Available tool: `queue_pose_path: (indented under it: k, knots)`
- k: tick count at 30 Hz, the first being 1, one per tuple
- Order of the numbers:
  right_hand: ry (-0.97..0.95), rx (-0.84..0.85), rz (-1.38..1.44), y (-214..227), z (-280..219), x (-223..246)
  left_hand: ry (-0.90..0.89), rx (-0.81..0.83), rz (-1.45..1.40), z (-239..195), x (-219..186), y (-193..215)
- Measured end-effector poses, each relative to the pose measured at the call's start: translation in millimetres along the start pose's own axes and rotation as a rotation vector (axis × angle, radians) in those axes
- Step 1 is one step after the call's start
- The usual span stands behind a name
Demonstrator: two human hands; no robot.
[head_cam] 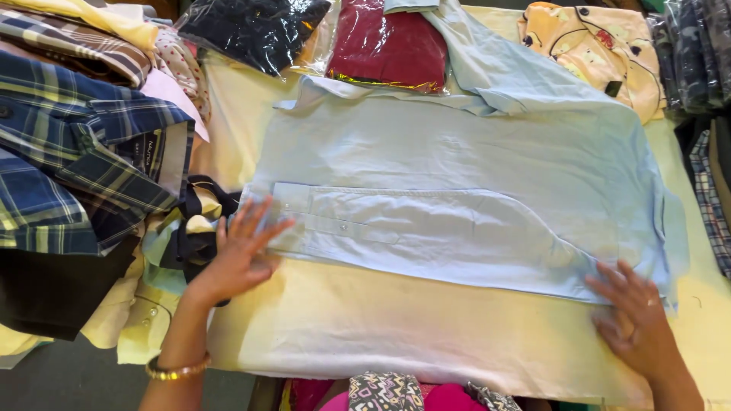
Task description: The person folds a pair of brown trousers on a table, then folds a light blue shirt. The items are handled one at a time and placed on a stack of folded clothes.
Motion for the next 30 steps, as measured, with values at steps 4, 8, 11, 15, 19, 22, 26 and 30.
queue_pose_path:
  k: [4, 8, 11, 15, 19, 22, 26, 30]
  knots:
    - [0.011, 0.022, -0.354, -15, -23, -11, 0.064, 0.129, 0.147, -3, 0, -21]
    - [-0.047, -0.086, -0.445, 1, -16, -13, 0.025, 0.133, 0.403, 12, -4, -17]
    - [-0.025, -0.086, -0.462, 11, -4, -11, -0.035, 0.078, 0.458, 16, -3, -16]
    - [0.020, -0.029, -0.583, 9, 6, -16, -0.103, -0.028, 0.318, 18, 6, -10]
    - [0.053, -0.053, -0.530, 16, 4, -30, -0.094, -0.024, 0.311, 22, -6, 15]
    - [0.066, -0.081, -0.524, 29, -3, -31, -0.094, -0.019, 0.374, 12, -22, 33]
    - [-0.002, -0.049, -0.573, 28, -18, -38, -0.070, 0.133, 0.349, -8, -2, -5]
    - [-0.165, 0.195, -0.458, 22, -3, -28, 0.221, 0.469, 0.257, -20, 1, -12]
Point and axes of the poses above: each hand's wrist, its own z-axis towards the middle knuckle, its own y-axis out of the back of the hand, x = y × z, the point moved 10 cm from there along z, towards the middle knuckle, and after that the axes turned 2 degrees about -z, right-handed, at the moved point
